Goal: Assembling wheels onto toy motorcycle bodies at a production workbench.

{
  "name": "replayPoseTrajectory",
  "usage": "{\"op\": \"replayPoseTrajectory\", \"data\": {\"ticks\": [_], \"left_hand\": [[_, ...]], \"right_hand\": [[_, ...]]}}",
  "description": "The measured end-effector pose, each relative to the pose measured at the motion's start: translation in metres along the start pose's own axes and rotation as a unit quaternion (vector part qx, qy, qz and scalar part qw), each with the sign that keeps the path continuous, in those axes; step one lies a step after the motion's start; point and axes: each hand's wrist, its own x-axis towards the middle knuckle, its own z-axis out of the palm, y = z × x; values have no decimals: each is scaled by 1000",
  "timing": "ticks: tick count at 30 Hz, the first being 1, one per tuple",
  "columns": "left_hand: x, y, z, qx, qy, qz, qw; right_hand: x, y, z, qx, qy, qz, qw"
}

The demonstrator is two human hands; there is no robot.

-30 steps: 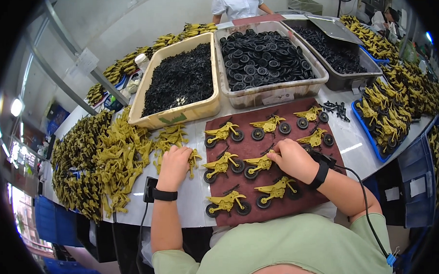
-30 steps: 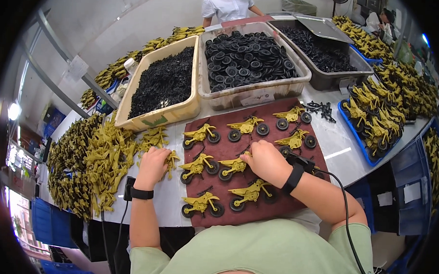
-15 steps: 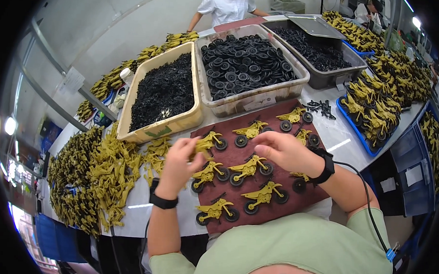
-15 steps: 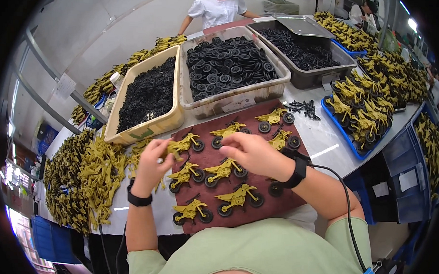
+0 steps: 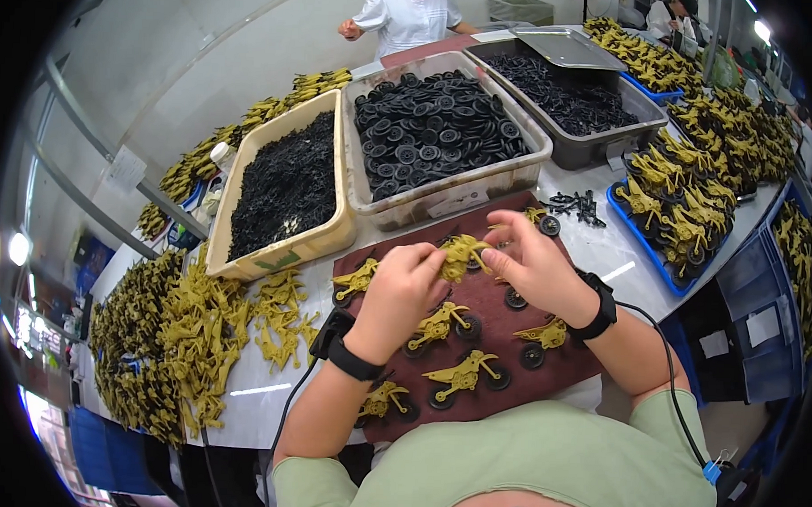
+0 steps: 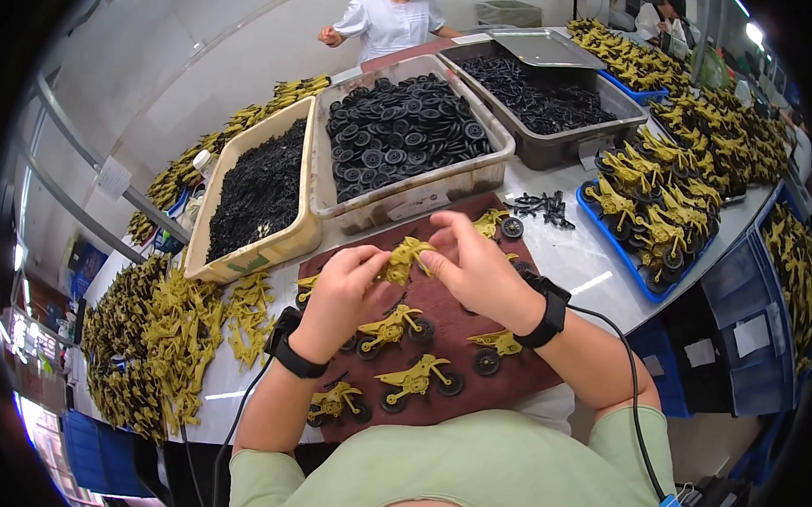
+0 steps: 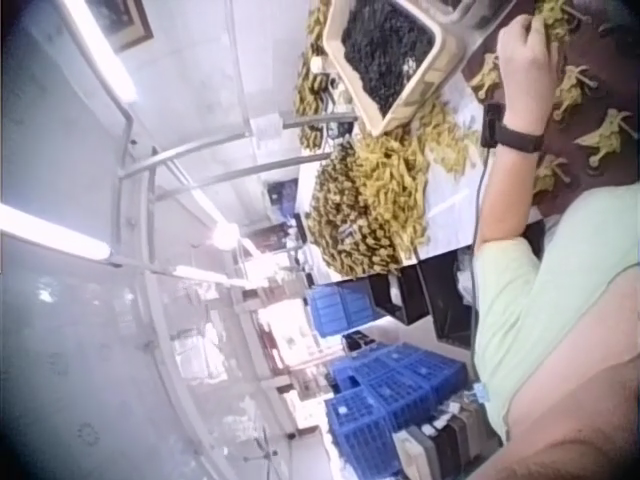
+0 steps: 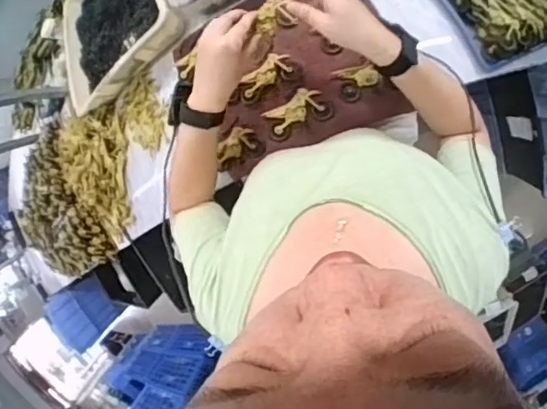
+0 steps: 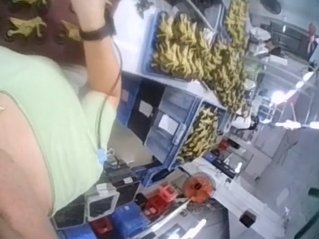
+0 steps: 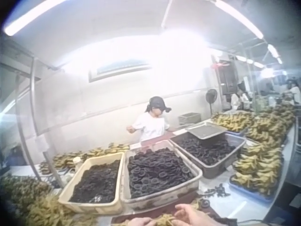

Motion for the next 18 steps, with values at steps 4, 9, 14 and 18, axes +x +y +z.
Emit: {"op": "replayPoseTrajectory", "data": {"ticks": [4, 9, 14, 18], "left_hand": [[3, -27, 21, -21, -40, -117, 992], [6, -40, 42, -11, -91, -130, 987], [5, -42, 51, -1, -98, -138, 986], [6, -43, 52, 3, -97, -132, 986]], "right_hand": [[2, -4, -33, -123, 91, -68, 986], [5, 24, -79, -69, 157, -45, 984], [-1, 48, -109, -39, 206, -10, 978], [-4, 64, -107, -20, 198, 8, 980]]}}
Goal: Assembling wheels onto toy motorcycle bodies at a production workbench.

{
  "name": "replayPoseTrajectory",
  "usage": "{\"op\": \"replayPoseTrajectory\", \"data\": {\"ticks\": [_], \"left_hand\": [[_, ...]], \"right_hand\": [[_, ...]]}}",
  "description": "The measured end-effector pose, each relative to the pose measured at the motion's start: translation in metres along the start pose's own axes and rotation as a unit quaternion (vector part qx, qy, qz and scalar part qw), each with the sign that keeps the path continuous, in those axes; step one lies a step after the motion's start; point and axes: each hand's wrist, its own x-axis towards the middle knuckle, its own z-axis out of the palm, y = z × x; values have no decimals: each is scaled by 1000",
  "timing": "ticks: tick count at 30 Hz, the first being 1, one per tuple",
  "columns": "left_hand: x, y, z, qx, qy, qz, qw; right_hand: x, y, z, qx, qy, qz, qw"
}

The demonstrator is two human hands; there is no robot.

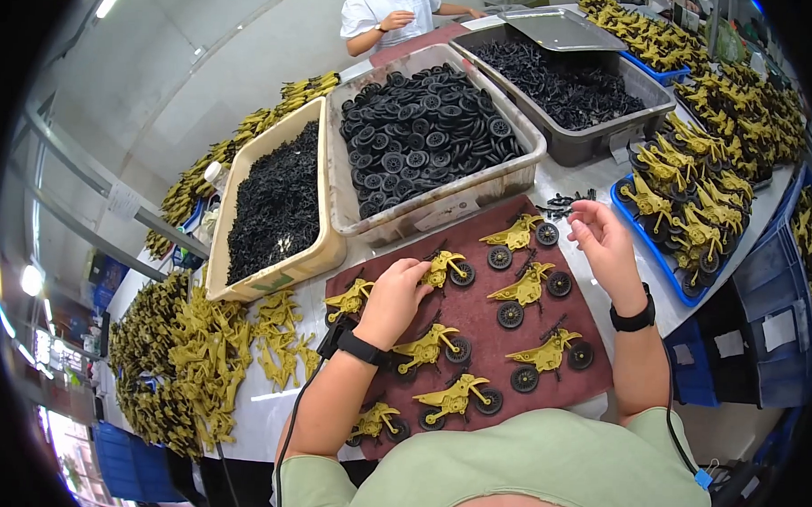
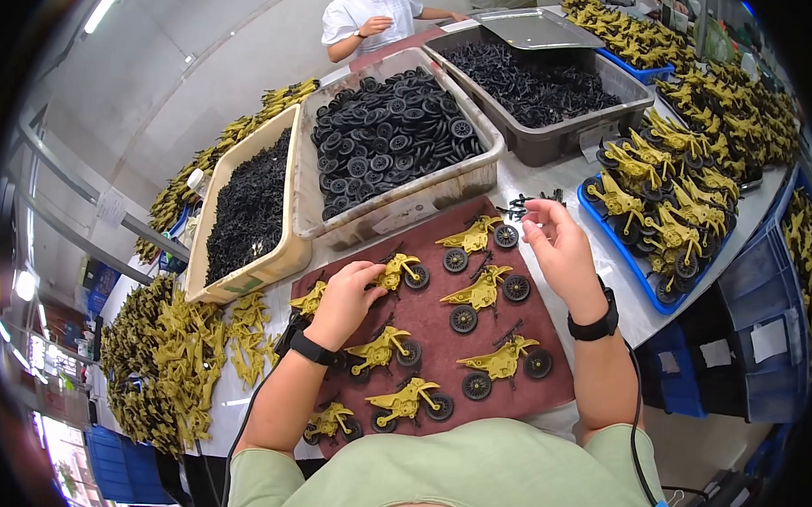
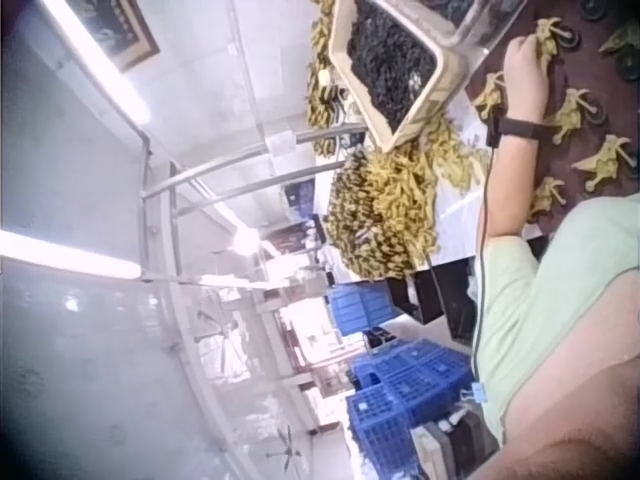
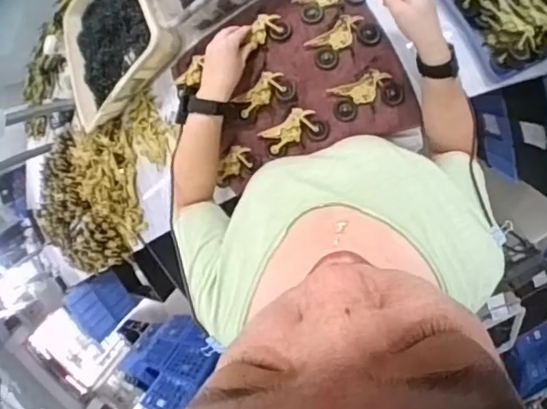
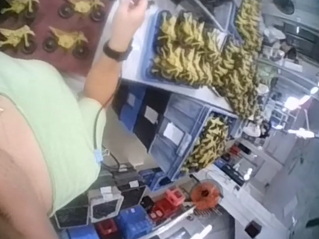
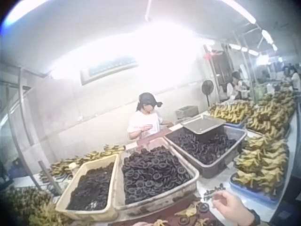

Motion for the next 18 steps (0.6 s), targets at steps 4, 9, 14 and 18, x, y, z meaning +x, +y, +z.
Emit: {"op": "replayPoseTrajectory", "data": {"ticks": [4, 9, 14, 18], "left_hand": [[3, 1, -4, -8, 3, -14, 1000], [3, -1, -4, -9, -20, -23, 999], [1, -1, -2, -1, -19, -13, 1000], [3, -3, -3, 11, -34, 14, 999]], "right_hand": [[-5, 5, 1, -16, -17, 8, 1000], [-4, 7, -2, -39, -5, -1, 999], [-3, 10, -5, -55, 8, -4, 998], [-3, 9, -4, -57, 7, -11, 998]]}}
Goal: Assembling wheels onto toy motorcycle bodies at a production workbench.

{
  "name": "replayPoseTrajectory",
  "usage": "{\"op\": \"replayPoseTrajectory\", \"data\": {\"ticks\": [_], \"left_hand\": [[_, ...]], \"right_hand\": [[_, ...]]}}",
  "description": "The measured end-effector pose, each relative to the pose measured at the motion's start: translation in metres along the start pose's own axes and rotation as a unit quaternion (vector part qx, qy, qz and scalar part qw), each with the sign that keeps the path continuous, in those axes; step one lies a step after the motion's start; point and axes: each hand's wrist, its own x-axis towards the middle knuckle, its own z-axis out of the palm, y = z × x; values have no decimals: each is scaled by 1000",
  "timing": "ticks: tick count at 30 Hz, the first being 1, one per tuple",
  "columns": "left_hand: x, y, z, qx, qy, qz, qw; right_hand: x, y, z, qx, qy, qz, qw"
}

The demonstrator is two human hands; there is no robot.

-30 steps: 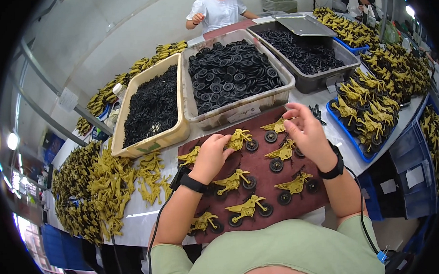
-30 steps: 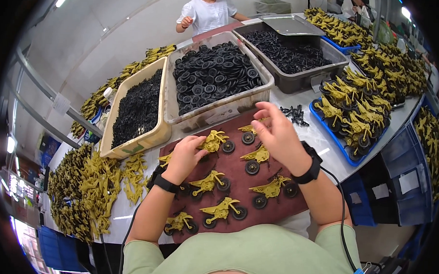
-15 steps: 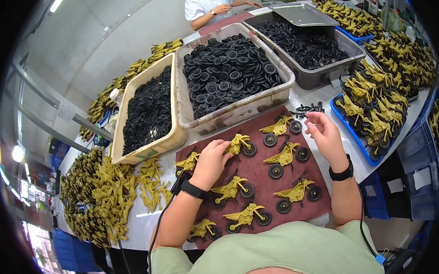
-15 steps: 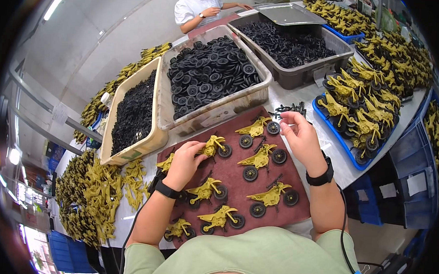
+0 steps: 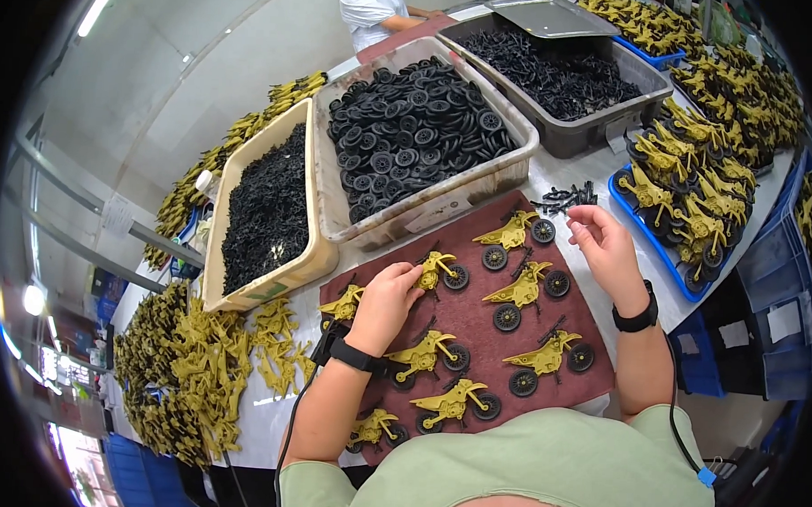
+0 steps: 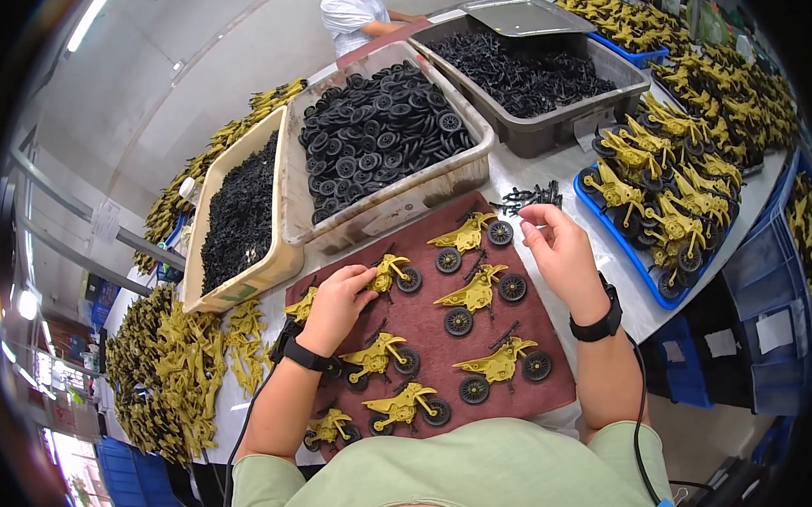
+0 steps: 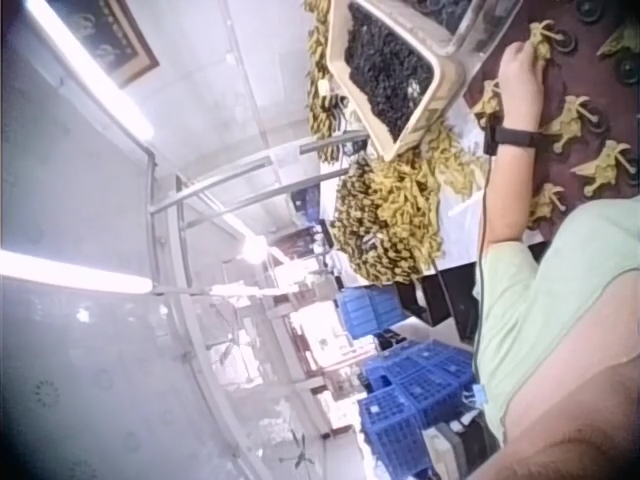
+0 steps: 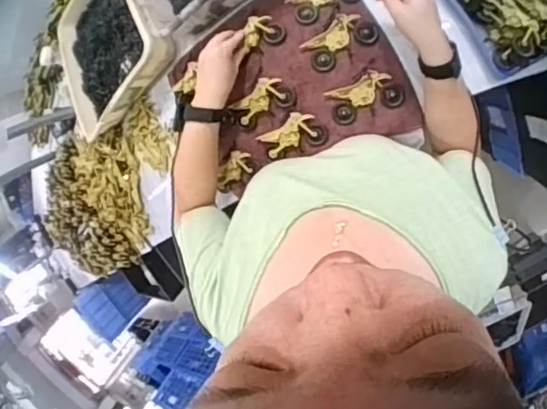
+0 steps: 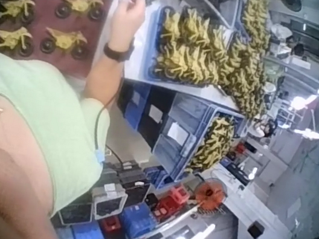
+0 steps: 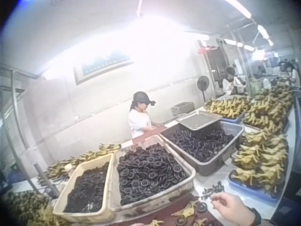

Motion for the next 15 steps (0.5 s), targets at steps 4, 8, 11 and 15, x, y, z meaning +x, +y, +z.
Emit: {"op": "replayPoseTrajectory", "data": {"ticks": [4, 8, 11, 15], "left_hand": [[-4, -5, 23, 100, 31, 58, 993], [4, -6, 30, 159, -1, 38, 987], [7, 1, 18, 82, -3, 22, 996], [3, 43, -19, -100, -23, 56, 993]], "right_hand": [[0, -1, 1, -22, -16, -1, 1000], [-2, 0, 5, -34, -30, 11, 999], [-3, -6, 11, -36, -93, -51, 994], [-13, -38, 34, -33, -204, -172, 963]]}}
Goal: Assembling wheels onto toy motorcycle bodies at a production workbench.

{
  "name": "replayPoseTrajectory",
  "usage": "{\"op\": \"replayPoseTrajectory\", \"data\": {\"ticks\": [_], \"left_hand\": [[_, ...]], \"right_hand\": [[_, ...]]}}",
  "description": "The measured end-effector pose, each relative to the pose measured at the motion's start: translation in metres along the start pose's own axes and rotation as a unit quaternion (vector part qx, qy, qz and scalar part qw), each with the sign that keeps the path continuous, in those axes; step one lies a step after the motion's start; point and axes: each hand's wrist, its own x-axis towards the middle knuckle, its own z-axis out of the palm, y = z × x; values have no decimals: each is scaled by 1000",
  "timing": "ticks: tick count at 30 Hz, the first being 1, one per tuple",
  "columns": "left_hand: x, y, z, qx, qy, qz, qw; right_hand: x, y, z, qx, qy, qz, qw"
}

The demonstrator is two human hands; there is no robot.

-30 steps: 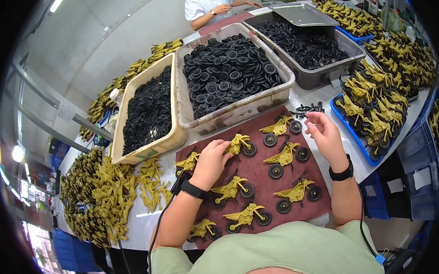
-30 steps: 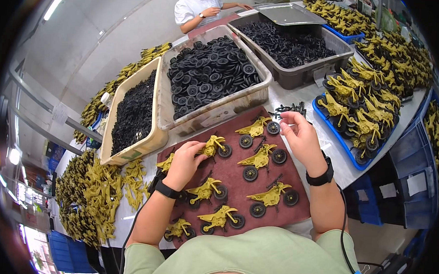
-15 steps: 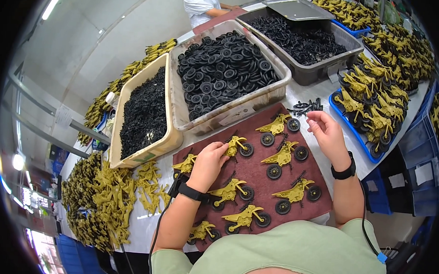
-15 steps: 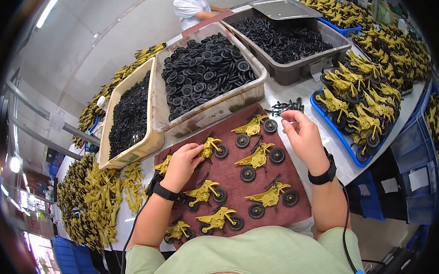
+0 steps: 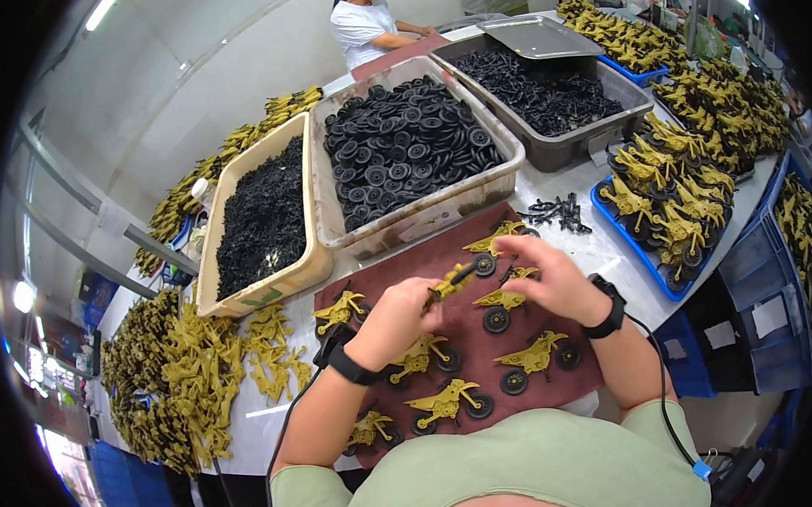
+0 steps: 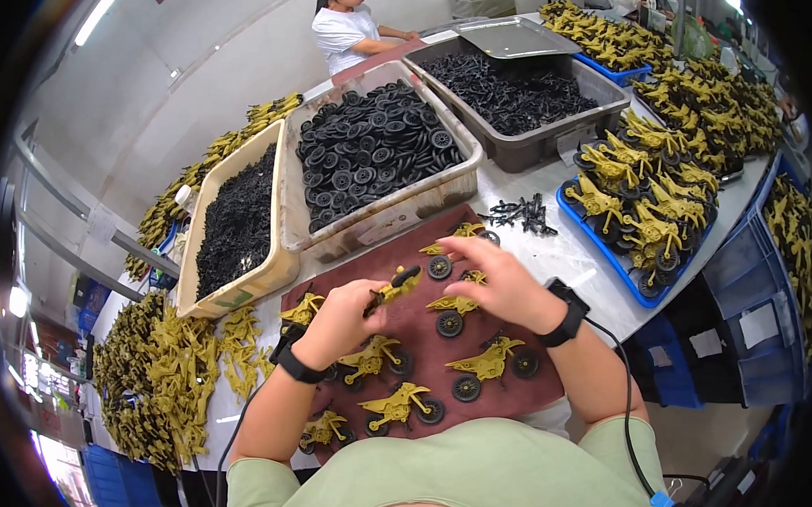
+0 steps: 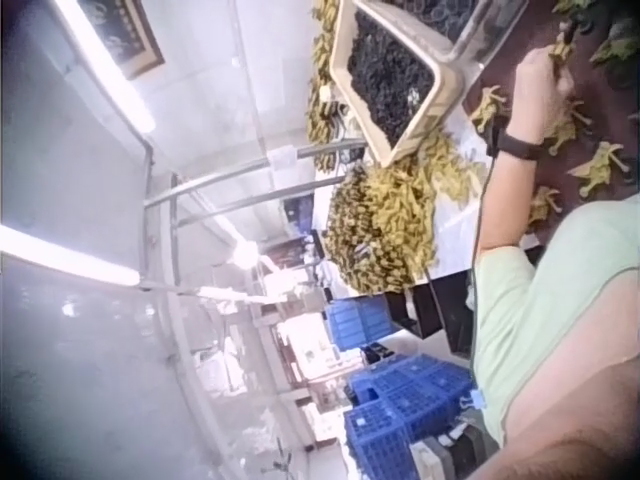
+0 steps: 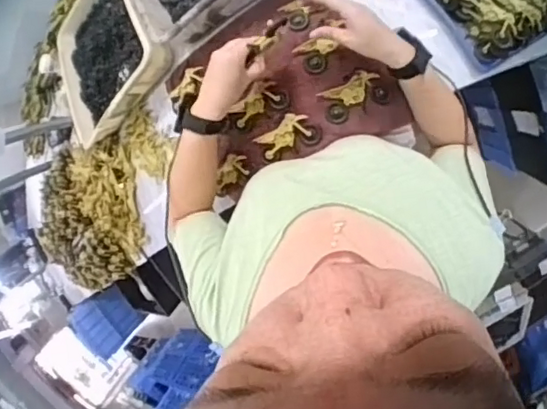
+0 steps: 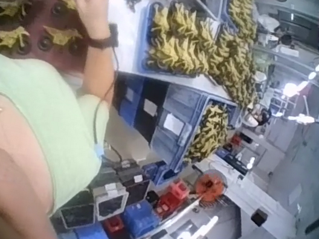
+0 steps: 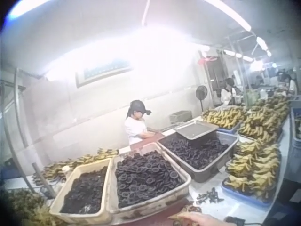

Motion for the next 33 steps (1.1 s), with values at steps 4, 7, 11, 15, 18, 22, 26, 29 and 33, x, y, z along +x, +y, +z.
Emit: {"op": "replayPoseTrajectory", "data": {"ticks": [4, 7, 11, 15, 18, 22, 26, 29, 33], "left_hand": [[-1, 43, -13, -110, -17, 33, 993], [-7, 61, -14, -97, 43, 11, 994], [-14, 71, -9, -41, 118, 60, 990], [-18, 71, -5, -14, 131, 59, 990], [-18, 70, -5, -21, 124, 60, 990], [-11, 55, -6, 105, 188, 165, 963], [-12, 59, -11, 271, 223, 180, 919], [-16, 61, -8, 283, 207, 181, 919], [-5, 73, -1, 84, 260, 94, 957]], "right_hand": [[6, -17, 17, 50, -76, -44, 995], [0, -22, 22, 105, -27, -11, 994], [-6, -29, 25, 110, -5, -29, 994], [-10, -31, 28, 100, 11, -36, 994], [-8, -35, 20, 96, -13, -25, 995], [2, -29, 22, 73, 5, -97, 993], [-5, -16, 24, 527, -1, 215, 823], [-7, -17, 22, 424, -74, 216, 876], [-8, -21, 20, 375, -30, 145, 915]]}}
